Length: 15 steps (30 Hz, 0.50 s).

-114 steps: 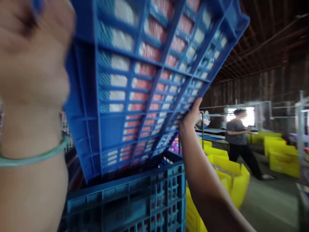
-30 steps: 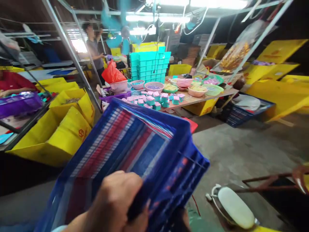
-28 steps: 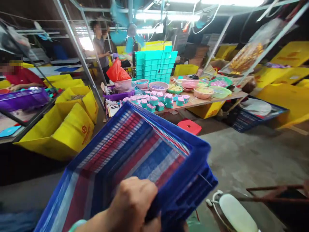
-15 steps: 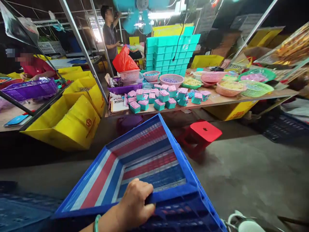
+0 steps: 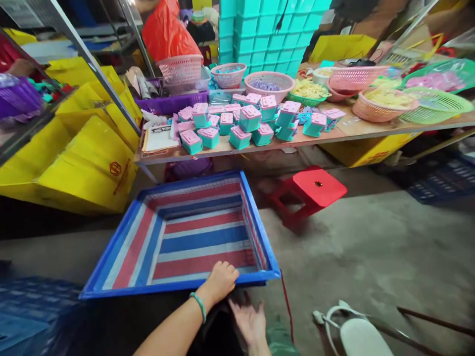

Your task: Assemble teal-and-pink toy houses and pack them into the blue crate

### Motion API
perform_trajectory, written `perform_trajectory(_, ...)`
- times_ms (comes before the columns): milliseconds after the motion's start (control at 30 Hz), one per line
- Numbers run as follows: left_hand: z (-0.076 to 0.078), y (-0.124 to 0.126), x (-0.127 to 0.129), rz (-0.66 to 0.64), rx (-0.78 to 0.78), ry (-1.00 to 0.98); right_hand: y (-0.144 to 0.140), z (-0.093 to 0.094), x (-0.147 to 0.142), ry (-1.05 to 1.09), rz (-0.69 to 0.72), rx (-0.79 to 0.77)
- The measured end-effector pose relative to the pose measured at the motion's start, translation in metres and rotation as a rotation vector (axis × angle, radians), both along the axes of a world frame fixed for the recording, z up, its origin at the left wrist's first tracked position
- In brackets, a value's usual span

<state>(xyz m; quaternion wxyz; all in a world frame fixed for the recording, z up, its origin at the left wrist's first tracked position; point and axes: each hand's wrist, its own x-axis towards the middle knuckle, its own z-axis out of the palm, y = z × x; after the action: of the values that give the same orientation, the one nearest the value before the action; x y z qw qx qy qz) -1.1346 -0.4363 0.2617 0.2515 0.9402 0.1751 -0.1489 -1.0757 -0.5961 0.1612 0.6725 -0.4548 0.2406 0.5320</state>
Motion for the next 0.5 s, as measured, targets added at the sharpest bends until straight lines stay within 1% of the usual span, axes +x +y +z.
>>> perform_trajectory(67,-0.028,-0.005,0.017,0.052,-0.026,0.061,-0.001,0.006,0.038,0.042,-0.070,-0.049)
perform_trajectory(100,-0.040,-0.005,0.024,0.086,-0.038,0.096,0.004,0.007,0.057,0.021,-0.058,-0.065)
perform_trajectory(133,-0.051,-0.004,0.027,0.123,-0.050,0.132,0.010,0.008,0.074,-0.027,0.000,-0.074)
perform_trajectory(200,-0.068,0.005,0.026,0.200,-0.075,0.210,0.024,0.005,0.100,-0.143,0.193,-0.089)
perform_trajectory(267,-0.078,0.018,0.012,0.267,-0.103,0.287,0.029,0.004,0.110,-0.204,0.352,-0.125)
perform_trajectory(300,-0.078,0.026,0.001,0.296,-0.120,0.323,0.028,0.006,0.110,-0.215,0.402,-0.156)
perform_trajectory(367,-0.072,0.043,-0.029,0.348,-0.152,0.386,0.018,0.017,0.099,-0.251,0.495,-0.234)
perform_trajectory(433,-0.059,0.058,-0.064,0.404,-0.170,0.436,0.009,0.035,0.084,-0.332,0.623,-0.310)
perform_trajectory(500,-0.045,0.069,-0.096,0.472,-0.172,0.486,0.008,0.054,0.077,-0.464,0.762,-0.362)
